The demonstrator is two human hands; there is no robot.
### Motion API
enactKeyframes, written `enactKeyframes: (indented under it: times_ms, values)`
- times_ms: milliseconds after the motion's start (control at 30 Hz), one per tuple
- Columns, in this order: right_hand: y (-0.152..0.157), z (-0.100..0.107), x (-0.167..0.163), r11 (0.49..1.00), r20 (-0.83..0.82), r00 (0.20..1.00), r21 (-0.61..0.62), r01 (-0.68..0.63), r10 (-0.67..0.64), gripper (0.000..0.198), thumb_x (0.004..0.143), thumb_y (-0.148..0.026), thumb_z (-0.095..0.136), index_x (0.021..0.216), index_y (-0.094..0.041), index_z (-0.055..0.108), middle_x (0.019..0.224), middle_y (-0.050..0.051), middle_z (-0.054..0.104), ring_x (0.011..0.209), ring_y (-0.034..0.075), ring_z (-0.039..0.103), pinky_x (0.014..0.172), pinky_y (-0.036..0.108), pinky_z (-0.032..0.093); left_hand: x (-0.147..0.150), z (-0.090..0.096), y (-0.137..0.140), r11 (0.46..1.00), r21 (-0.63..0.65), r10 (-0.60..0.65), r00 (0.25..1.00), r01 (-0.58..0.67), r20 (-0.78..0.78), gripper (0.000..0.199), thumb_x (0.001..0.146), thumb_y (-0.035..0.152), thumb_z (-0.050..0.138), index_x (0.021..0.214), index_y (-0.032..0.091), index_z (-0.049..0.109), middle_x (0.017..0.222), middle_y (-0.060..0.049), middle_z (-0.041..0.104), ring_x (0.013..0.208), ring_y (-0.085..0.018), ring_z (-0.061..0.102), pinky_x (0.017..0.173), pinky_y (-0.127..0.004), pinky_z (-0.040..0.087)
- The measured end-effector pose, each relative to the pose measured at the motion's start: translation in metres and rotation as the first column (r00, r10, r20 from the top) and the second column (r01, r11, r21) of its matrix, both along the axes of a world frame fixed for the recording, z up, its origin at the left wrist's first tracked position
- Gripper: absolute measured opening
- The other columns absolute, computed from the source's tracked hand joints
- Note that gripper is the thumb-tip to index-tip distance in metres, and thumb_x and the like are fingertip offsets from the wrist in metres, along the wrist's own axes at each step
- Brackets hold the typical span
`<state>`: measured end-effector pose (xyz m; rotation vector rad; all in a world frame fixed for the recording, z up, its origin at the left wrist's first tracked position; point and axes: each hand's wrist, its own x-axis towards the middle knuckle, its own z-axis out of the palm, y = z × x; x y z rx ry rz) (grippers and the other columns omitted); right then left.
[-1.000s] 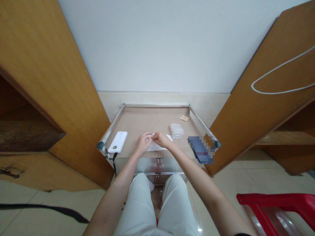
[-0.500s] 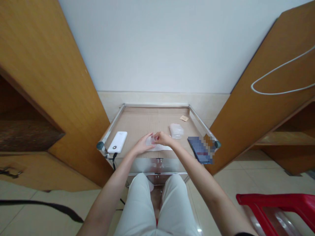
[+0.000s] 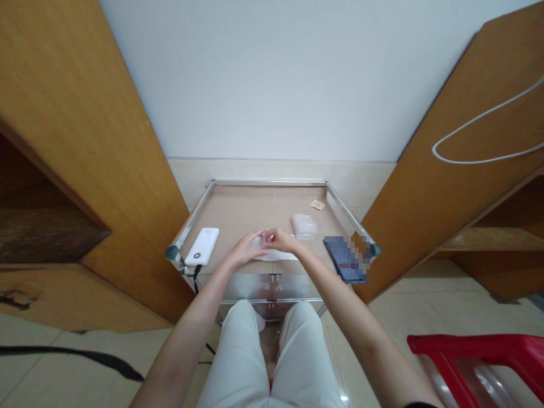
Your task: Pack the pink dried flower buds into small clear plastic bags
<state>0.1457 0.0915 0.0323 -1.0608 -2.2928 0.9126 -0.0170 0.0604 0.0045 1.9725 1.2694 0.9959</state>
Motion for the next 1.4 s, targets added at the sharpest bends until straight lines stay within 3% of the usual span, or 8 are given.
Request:
enactKeyframes:
  times_ms: [100, 200, 367, 533, 667, 867, 1233, 1400]
  values:
    - [0.000, -0.003, 0.003, 0.995, -0.135, 0.991, -0.096, 0.012, -0.025, 0.018, 0.067, -0.030, 0.057, 0.069, -0.012, 0.061, 0.059, 0.000, 0.058, 0.049, 0.006, 0.046, 0.049, 0.019, 0.037, -0.001, 0.001, 0.001, 0.999, 0.039, 0.026, 0.999, -0.025, -0.024, 0.055, 0.058, 0.036, 0.066, 0.108, 0.019, 0.052, 0.110, -0.007, 0.056, 0.103, -0.020, 0.050, 0.091, -0.036, 0.036]
    - [0.000, -0.007, 0.011, 0.978, -0.260, 0.950, -0.162, 0.133, -0.172, 0.022, 0.071, -0.034, 0.051, 0.073, -0.013, 0.058, 0.055, 0.000, 0.056, 0.044, 0.007, 0.047, 0.044, 0.018, 0.036, -0.001, 0.002, 0.002, 0.989, 0.100, 0.111, 0.994, -0.109, -0.016, 0.050, 0.061, 0.036, 0.064, 0.106, 0.019, 0.052, 0.105, -0.007, 0.057, 0.099, -0.019, 0.052, 0.088, -0.034, 0.039]
    - [0.003, -0.021, 0.029, 0.884, -0.384, 0.800, -0.112, 0.455, -0.461, 0.017, 0.070, -0.030, 0.047, 0.068, -0.014, 0.053, 0.060, 0.000, 0.054, 0.048, 0.009, 0.048, 0.048, 0.021, 0.038, 0.001, -0.009, 0.008, 0.919, 0.189, 0.335, 0.938, -0.346, 0.090, 0.046, 0.066, 0.036, 0.059, 0.106, 0.017, 0.049, 0.102, -0.008, 0.055, 0.094, -0.018, 0.052, 0.084, -0.034, 0.041]
    - [-0.001, -0.045, 0.033, 0.821, -0.351, 0.759, -0.053, 0.568, -0.548, 0.012, 0.069, -0.027, 0.046, 0.068, -0.016, 0.050, 0.063, 0.000, 0.053, 0.053, 0.011, 0.046, 0.052, 0.023, 0.037, 0.009, -0.029, 0.011, 0.873, 0.145, 0.424, 0.872, -0.466, 0.245, 0.041, 0.074, 0.036, 0.049, 0.111, 0.018, 0.042, 0.106, -0.010, 0.053, 0.100, -0.019, 0.049, 0.089, -0.036, 0.037]
    - [-0.008, -0.057, 0.027, 0.847, -0.290, 0.815, 0.026, 0.530, -0.501, 0.007, 0.069, -0.023, 0.045, 0.066, -0.016, 0.047, 0.061, -0.001, 0.050, 0.055, 0.011, 0.044, 0.055, 0.023, 0.035, 0.016, -0.039, 0.010, 0.869, 0.092, 0.434, 0.837, -0.487, 0.333, 0.044, 0.078, 0.039, 0.043, 0.116, 0.017, 0.035, 0.112, -0.011, 0.048, 0.107, -0.018, 0.046, 0.093, -0.035, 0.033]
    - [-0.015, -0.060, 0.024, 0.922, -0.071, 0.936, 0.161, 0.353, -0.346, 0.005, 0.068, -0.014, 0.046, 0.066, -0.014, 0.051, 0.063, 0.001, 0.050, 0.060, 0.011, 0.043, 0.060, 0.023, 0.033, 0.017, -0.043, 0.007, 0.869, -0.003, 0.470, 0.825, -0.494, 0.314, 0.050, 0.080, 0.041, 0.038, 0.122, 0.017, 0.026, 0.123, -0.013, 0.040, 0.116, -0.018, 0.038, 0.098, -0.034, 0.028]
    - [-0.016, -0.061, 0.025, 0.934, 0.067, 0.947, 0.203, 0.296, -0.315, 0.012, 0.068, -0.009, 0.045, 0.065, -0.013, 0.056, 0.065, 0.002, 0.051, 0.062, 0.011, 0.044, 0.061, 0.023, 0.034, 0.012, -0.058, 0.016, 0.892, -0.036, 0.434, 0.832, -0.450, 0.344, 0.044, 0.076, 0.040, 0.045, 0.113, 0.018, 0.036, 0.114, -0.011, 0.049, 0.107, -0.017, 0.047, 0.092, -0.034, 0.035]
    - [-0.014, -0.063, 0.025, 0.935, 0.071, 0.954, 0.230, 0.269, -0.292, 0.013, 0.069, -0.010, 0.045, 0.065, -0.014, 0.057, 0.064, 0.002, 0.050, 0.063, 0.012, 0.044, 0.062, 0.023, 0.035, 0.011, -0.056, 0.014, 0.897, -0.025, 0.422, 0.838, -0.442, 0.345, 0.045, 0.074, 0.038, 0.048, 0.112, 0.017, 0.037, 0.112, -0.011, 0.050, 0.105, -0.017, 0.048, 0.091, -0.034, 0.036]
